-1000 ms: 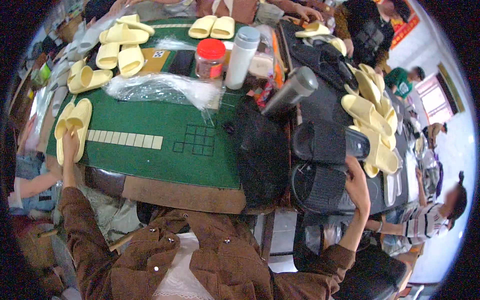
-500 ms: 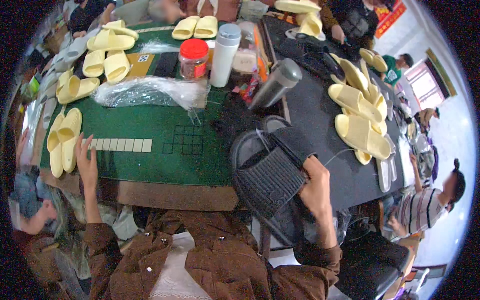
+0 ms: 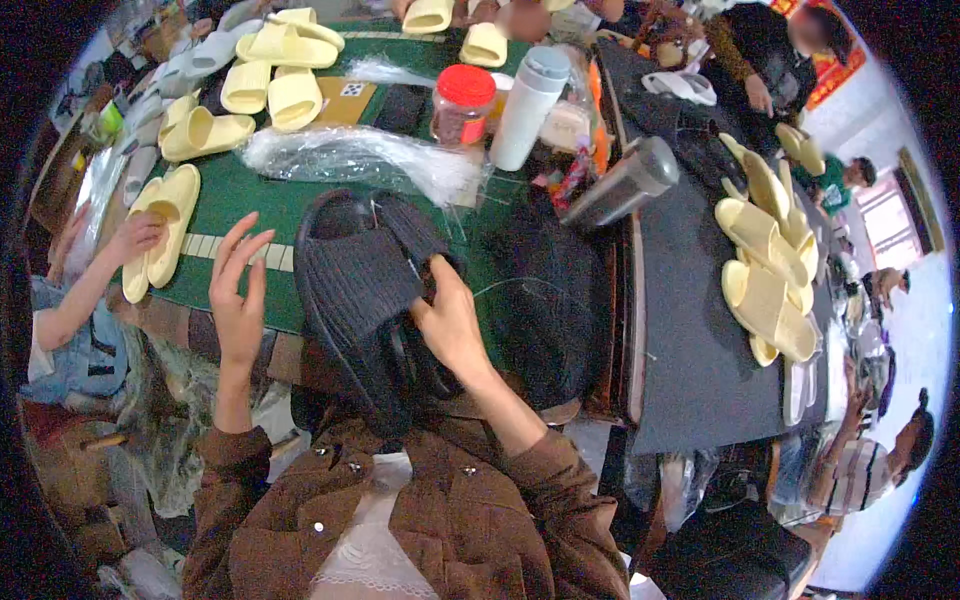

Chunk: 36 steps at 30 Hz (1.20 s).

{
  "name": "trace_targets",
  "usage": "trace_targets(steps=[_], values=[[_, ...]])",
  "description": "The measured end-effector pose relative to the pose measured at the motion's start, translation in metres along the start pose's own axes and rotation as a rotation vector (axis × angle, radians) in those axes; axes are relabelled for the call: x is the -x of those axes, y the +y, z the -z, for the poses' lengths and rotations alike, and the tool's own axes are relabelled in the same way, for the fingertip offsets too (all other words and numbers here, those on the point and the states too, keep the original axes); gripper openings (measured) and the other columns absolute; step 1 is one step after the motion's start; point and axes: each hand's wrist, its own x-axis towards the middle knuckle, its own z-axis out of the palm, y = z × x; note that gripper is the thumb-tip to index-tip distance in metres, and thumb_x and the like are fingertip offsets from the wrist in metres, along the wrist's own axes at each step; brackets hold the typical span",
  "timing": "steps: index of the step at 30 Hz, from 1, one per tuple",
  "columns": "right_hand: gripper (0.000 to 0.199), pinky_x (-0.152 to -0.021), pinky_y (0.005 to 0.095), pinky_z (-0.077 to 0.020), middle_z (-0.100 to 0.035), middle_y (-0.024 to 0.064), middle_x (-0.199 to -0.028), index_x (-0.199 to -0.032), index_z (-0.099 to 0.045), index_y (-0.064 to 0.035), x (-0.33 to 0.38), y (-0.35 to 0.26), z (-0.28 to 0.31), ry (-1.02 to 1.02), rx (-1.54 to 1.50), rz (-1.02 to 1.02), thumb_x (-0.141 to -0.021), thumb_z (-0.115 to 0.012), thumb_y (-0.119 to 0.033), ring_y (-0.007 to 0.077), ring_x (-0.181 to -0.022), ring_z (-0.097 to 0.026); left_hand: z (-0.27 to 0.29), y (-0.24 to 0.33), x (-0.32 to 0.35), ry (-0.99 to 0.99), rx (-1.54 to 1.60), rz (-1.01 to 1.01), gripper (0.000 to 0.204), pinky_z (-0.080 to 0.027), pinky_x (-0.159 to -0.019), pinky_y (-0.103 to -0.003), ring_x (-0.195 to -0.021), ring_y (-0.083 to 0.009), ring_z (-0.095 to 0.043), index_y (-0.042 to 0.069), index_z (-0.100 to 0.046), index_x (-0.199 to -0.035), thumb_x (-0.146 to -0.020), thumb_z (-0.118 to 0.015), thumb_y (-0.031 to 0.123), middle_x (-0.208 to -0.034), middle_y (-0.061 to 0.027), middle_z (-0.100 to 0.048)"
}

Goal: The person assembles pairs of plastic slippers by hand at a work table. They pick up individual slipper halves, align them, and press them together to form complete pairs. The person handles multiple pairs of different colors, including black, yellow, and white, placing the finished pairs on the table.

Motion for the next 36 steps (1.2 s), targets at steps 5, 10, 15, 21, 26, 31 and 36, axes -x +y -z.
trace_targets(steps=[5, 10, 15, 21, 26, 31, 36], values=[[0.049, -0.064, 0.0272, -0.0467, -0.052, 0.0144, -0.117, -0.129, -0.05, 0.0008, 0.008, 0.001, -0.02, -0.077, 0.004, 0.021, -0.083, -0.068, -0.004, 0.0138, -0.071, -0.055, -0.015, 0.016, 0.007, -0.147, 0.116, 0.03, 0.03, -0.037, -0.106, -0.038, -0.125, -0.0294, -0.051, 0.003, -0.065, -0.116, -0.088, -0.056, 0.0, -0.134, -0.0135, -0.054], [0.026, -0.063, 0.0264, -0.0464, -0.056, 0.0117, -0.117, -0.115, -0.063, -0.0023, 0.017, 0.002, 0.011, -0.04, 0.067, 0.203, -0.089, -0.058, 0.0, 0.0131, -0.071, -0.055, -0.045, 0.021, 0.03, -0.337, -0.001, -0.07, 0.046, -0.032, -0.109, -0.041, -0.129, -0.0327, -0.044, 0.006, -0.052, -0.133, -0.089, -0.062, 0.017, -0.14, -0.0144, -0.046], [0.019, -0.074, 0.0282, -0.0486, -0.06, 0.0116, -0.112, -0.103, -0.068, -0.002, 0.034, -0.009, 0.039, -0.025, 0.055, 0.028, -0.092, -0.053, 0.0, 0.0199, -0.092, -0.062, -0.075, 0.019, 0.031, -0.222, -0.263, -0.288, 0.054, -0.037, -0.105, -0.043, -0.125, -0.0319, -0.048, 0.009, -0.052, -0.134, -0.085, -0.067, 0.028, -0.139, -0.0122, -0.048], [0.017, -0.087, 0.0339, -0.0472, -0.059, 0.0139, -0.116, -0.101, -0.069, -0.0039, 0.035, -0.009, 0.034, -0.041, 0.179, 0.088, -0.092, -0.055, -0.002, 0.0266, -0.099, -0.061, -0.097, -0.002, -0.012, -0.256, -0.176, -0.368, 0.054, -0.04, -0.102, -0.044, -0.119, -0.0327, -0.052, 0.01, -0.054, -0.132, -0.085, -0.066, 0.035, -0.136, -0.0108, -0.052], [0.018, -0.1, 0.0419, -0.0393, -0.052, 0.0173, -0.125, -0.101, -0.068, -0.007, 0.025, 0.012, 0.02, 0.095, 0.361, 0.23, -0.089, -0.058, 0.0, 0.0346, -0.119, -0.048, -0.107, -0.005, -0.023, -0.377, -0.207, -0.384, 0.047, -0.035, -0.108, -0.045, -0.121, -0.0317, -0.052, 0.01, -0.058, -0.125, -0.083, -0.066, 0.03, -0.131, -0.0093, -0.057], [0.017, -0.099, 0.0432, -0.04, -0.061, 0.0134, -0.113, -0.1, -0.068, -0.0071, 0.027, 0.017, 0.02, 0.093, 0.418, 0.336, -0.088, -0.059, 0.0, 0.0349, -0.113, -0.052, -0.101, 0.003, -0.018, -0.387, -0.131, -0.368, 0.041, -0.038, -0.107, -0.044, -0.118, -0.0285, -0.056, 0.009, -0.061, -0.117, -0.078, -0.067, 0.021, -0.126, -0.0083, -0.061], [0.014, -0.079, 0.0352, -0.0494, -0.067, 0.014, -0.094, -0.099, -0.066, -0.0002, 0.034, -0.002, 0.038, 0.068, 0.116, -0.034, -0.092, -0.054, -0.001, 0.0275, -0.089, -0.064, -0.086, 0.009, 0.002, -0.437, -0.047, -0.41, 0.041, -0.041, -0.106, -0.045, -0.114, -0.0275, -0.058, 0.009, -0.062, -0.113, -0.073, -0.069, 0.013, -0.122, -0.0079, -0.062]])
